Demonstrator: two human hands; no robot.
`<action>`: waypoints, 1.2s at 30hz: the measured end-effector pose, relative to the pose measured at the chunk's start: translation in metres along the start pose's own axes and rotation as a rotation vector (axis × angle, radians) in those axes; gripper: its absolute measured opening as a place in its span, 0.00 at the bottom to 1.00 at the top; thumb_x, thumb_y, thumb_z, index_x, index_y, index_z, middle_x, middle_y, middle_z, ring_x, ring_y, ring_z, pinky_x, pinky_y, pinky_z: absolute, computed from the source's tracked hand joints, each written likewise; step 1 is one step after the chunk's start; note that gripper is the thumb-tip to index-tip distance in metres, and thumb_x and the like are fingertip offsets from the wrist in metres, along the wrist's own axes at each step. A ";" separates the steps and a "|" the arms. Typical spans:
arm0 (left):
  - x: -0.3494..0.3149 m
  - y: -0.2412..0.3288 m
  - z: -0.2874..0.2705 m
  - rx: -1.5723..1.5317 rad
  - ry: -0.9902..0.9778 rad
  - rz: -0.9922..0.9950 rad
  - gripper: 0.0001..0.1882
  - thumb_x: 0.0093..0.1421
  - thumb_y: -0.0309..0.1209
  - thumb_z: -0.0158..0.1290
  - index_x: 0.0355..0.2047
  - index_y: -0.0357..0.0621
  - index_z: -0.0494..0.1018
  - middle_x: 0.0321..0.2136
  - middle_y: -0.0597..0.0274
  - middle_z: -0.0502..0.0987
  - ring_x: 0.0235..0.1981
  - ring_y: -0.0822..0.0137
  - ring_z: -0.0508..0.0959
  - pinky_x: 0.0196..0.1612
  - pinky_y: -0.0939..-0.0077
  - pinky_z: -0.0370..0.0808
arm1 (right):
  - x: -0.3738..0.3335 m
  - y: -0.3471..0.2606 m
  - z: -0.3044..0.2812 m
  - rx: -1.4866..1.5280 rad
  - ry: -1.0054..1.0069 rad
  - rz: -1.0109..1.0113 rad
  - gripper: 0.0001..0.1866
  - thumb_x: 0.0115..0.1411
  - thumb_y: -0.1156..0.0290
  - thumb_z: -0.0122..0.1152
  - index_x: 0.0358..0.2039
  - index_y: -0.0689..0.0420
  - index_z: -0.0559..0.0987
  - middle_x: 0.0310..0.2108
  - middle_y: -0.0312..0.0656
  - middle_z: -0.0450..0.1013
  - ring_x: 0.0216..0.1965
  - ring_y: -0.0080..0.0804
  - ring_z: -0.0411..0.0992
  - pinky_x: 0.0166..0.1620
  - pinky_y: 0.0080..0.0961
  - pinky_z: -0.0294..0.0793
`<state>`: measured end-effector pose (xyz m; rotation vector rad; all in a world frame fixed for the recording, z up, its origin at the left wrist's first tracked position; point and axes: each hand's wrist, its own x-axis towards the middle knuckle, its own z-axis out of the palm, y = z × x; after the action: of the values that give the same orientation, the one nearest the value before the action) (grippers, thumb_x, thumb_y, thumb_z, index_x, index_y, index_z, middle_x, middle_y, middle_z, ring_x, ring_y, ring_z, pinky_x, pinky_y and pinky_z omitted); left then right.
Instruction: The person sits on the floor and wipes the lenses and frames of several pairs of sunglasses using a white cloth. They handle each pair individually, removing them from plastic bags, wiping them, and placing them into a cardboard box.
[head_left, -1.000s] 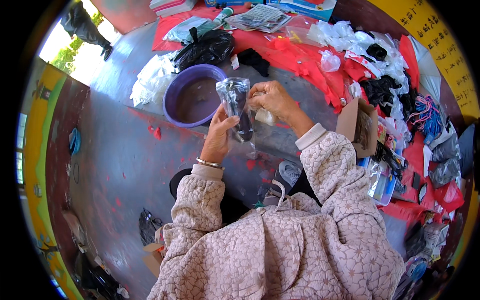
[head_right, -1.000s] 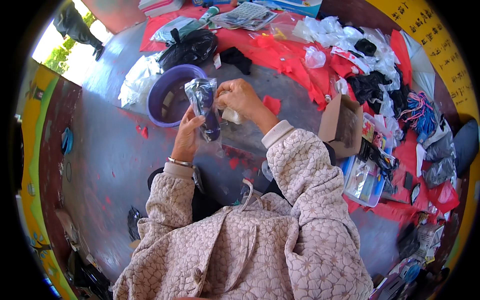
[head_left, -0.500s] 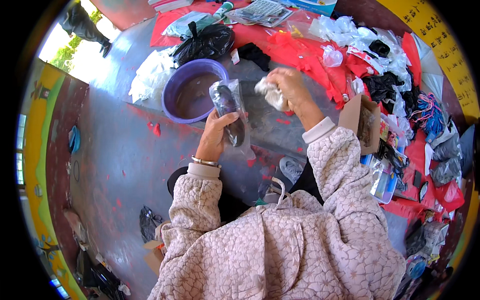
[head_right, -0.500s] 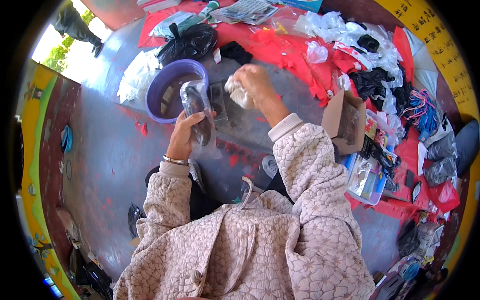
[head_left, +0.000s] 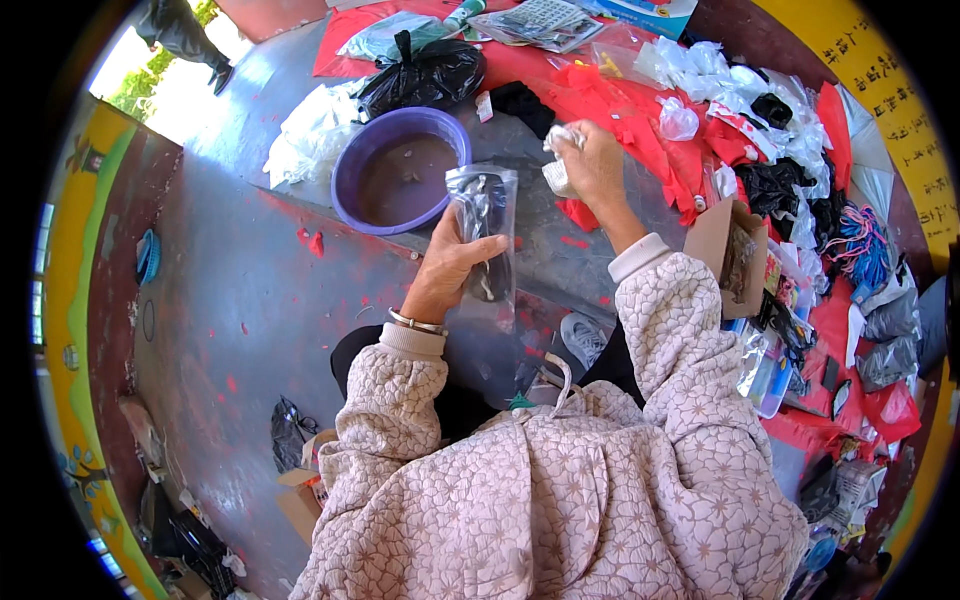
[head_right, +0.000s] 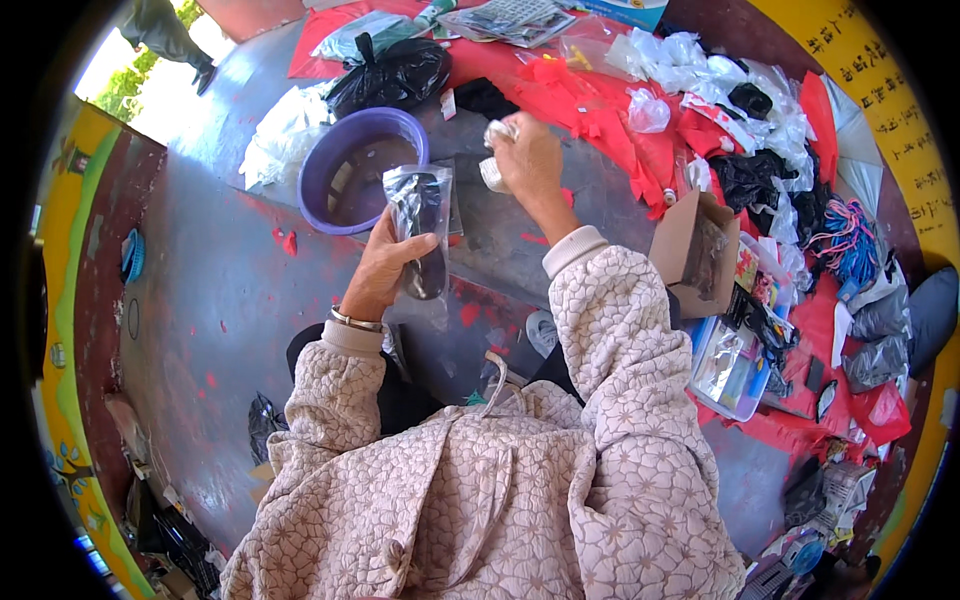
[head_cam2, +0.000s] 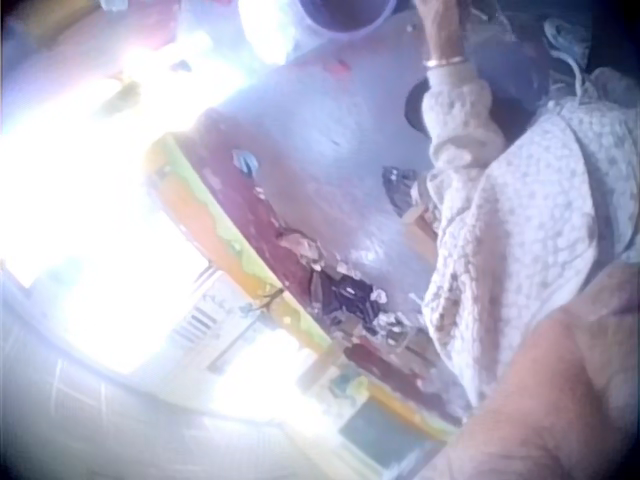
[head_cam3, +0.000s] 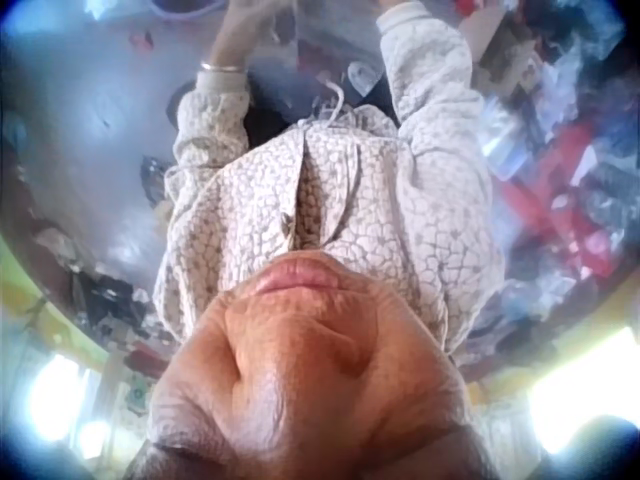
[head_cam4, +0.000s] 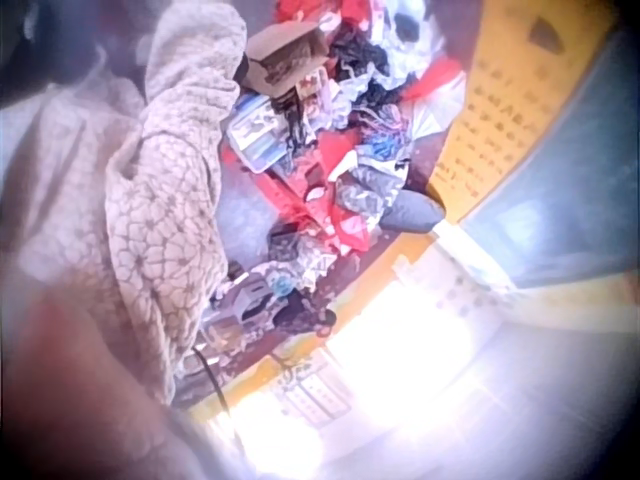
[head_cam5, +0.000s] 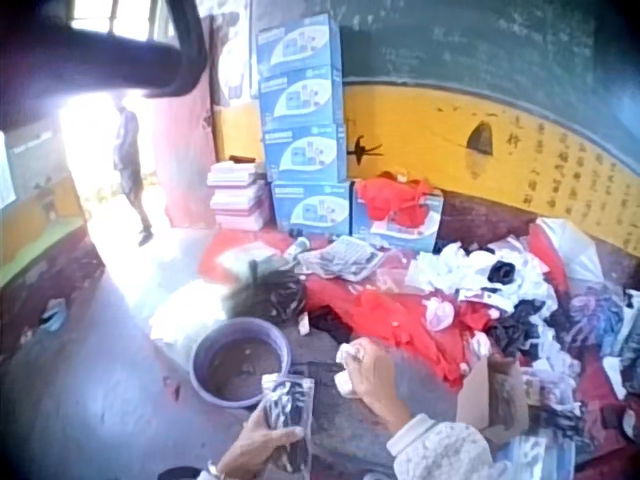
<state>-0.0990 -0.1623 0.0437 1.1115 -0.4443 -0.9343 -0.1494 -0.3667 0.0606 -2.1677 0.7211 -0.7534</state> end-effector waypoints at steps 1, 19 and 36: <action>0.000 0.001 0.000 0.049 0.026 -0.024 0.34 0.45 0.23 0.61 0.52 0.39 0.59 0.42 0.61 0.71 0.40 0.66 0.76 0.44 0.73 0.73 | -0.001 -0.009 -0.005 0.061 0.001 0.037 0.05 0.51 0.69 0.56 0.29 0.53 0.77 0.31 0.42 0.73 0.35 0.42 0.72 0.36 0.36 0.72; 0.004 -0.009 -0.010 -0.175 0.147 0.056 0.25 0.56 0.26 0.52 0.53 0.39 0.60 0.43 0.58 0.73 0.40 0.68 0.75 0.40 0.74 0.75 | -0.039 -0.035 0.018 -0.081 -0.185 -0.501 0.08 0.54 0.68 0.52 0.30 0.56 0.76 0.32 0.41 0.72 0.32 0.42 0.73 0.34 0.36 0.72; 0.003 -0.010 -0.042 -0.326 0.064 0.022 0.24 0.55 0.28 0.50 0.53 0.38 0.61 0.45 0.53 0.72 0.42 0.62 0.74 0.46 0.69 0.73 | -0.053 -0.024 0.018 -0.317 -0.405 -0.473 0.08 0.53 0.67 0.51 0.28 0.54 0.77 0.32 0.44 0.74 0.33 0.45 0.74 0.33 0.38 0.73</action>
<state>-0.0716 -0.1424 0.0176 0.8350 -0.2398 -0.9120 -0.1667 -0.3091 0.0534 -2.7143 0.1175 -0.4135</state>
